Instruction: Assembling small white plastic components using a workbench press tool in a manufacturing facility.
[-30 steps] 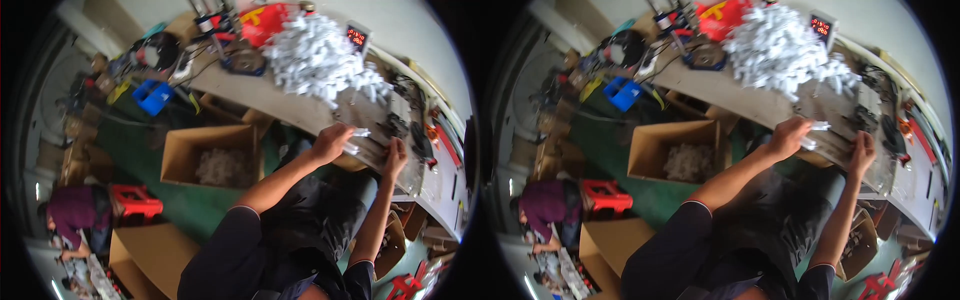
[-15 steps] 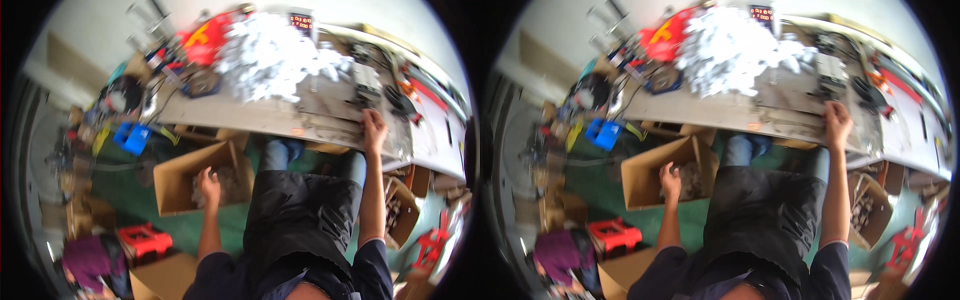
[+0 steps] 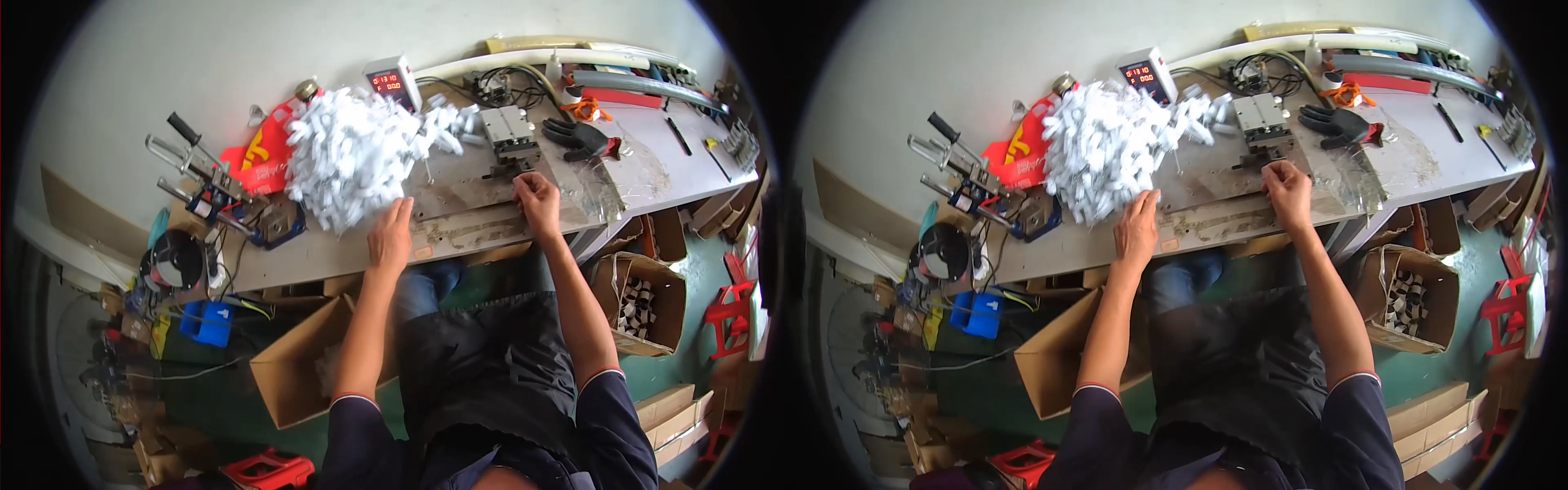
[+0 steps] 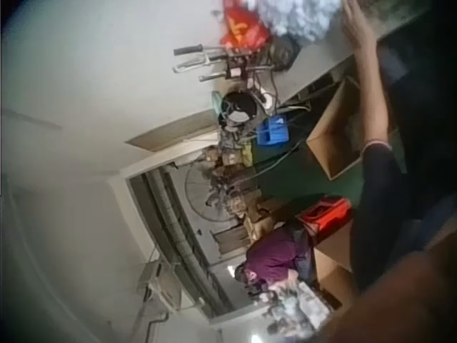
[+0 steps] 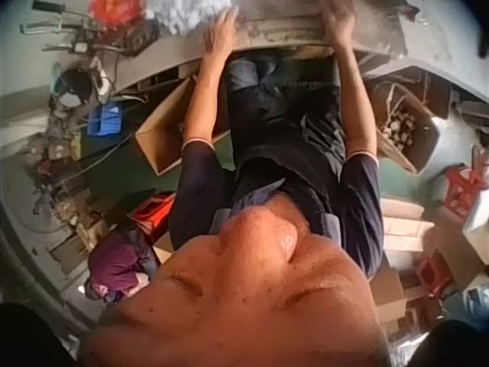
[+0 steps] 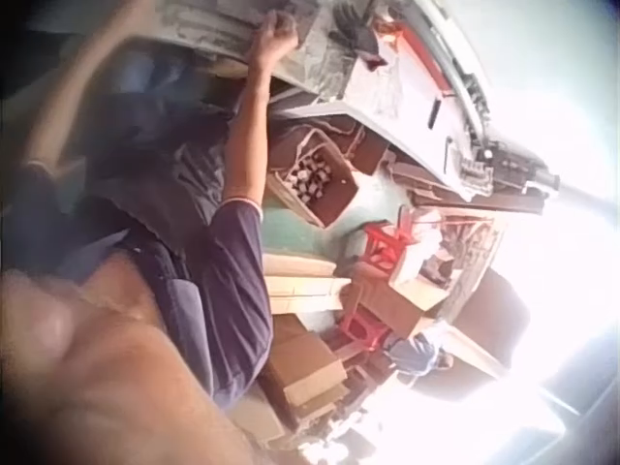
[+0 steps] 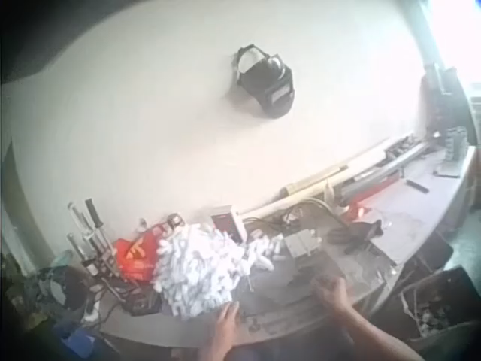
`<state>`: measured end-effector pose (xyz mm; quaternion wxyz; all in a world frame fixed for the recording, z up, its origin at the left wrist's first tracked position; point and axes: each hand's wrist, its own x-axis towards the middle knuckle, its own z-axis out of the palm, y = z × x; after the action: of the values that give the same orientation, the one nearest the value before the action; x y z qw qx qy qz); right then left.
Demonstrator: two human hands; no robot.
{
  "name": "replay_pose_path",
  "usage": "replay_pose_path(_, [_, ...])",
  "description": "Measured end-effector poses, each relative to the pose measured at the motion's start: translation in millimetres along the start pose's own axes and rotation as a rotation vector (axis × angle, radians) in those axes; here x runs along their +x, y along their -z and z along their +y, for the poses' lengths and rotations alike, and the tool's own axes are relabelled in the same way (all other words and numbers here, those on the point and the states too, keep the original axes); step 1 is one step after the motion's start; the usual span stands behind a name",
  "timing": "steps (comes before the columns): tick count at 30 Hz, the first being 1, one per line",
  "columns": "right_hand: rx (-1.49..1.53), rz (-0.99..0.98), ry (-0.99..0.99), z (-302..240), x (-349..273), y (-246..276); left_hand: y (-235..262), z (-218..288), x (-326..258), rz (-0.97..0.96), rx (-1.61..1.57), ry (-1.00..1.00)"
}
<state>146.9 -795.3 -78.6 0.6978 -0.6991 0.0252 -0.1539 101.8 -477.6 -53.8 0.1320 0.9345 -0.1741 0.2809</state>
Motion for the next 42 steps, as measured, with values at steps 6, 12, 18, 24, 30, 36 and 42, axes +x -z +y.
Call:
replay_pose_path(6, [-0.005, 0.007, -0.006, -8.2, -1.9, -4.9, -9.5, -20.5, 10.8, -0.152, 0.149, -0.063])
replay_pose_path(12, [-0.044, 0.009, -0.004, -9.6, -1.6, 0.0, 6.8, -7.6, 2.2, -0.031, 0.016, -0.180])
replay_pose_path(18, [-0.041, -0.050, -0.003, -11.6, -4.9, 1.2, 24.9, 45.6, 16.4, 0.276, -0.324, -0.099])
replay_pose_path(24, [-0.080, -0.260, 0.142, -35.1, -42.8, -5.4, 16.0, 97.2, 54.3, 0.031, -1.431, 0.609])
replay_pose_path(30, [-0.162, -0.343, 0.070, -51.5, -54.2, -3.5, -34.3, 99.0, 70.2, -0.142, -1.714, 0.733])
replay_pose_path(36, [-0.394, -0.330, 0.091, -39.3, -35.0, 13.6, -51.2, 116.8, 83.1, -0.326, -1.555, 0.673])
replay_pose_path(42, [-0.550, -0.158, 0.098, -36.6, -19.2, 22.5, -80.6, 91.3, 109.9, 0.088, -0.871, 0.413])
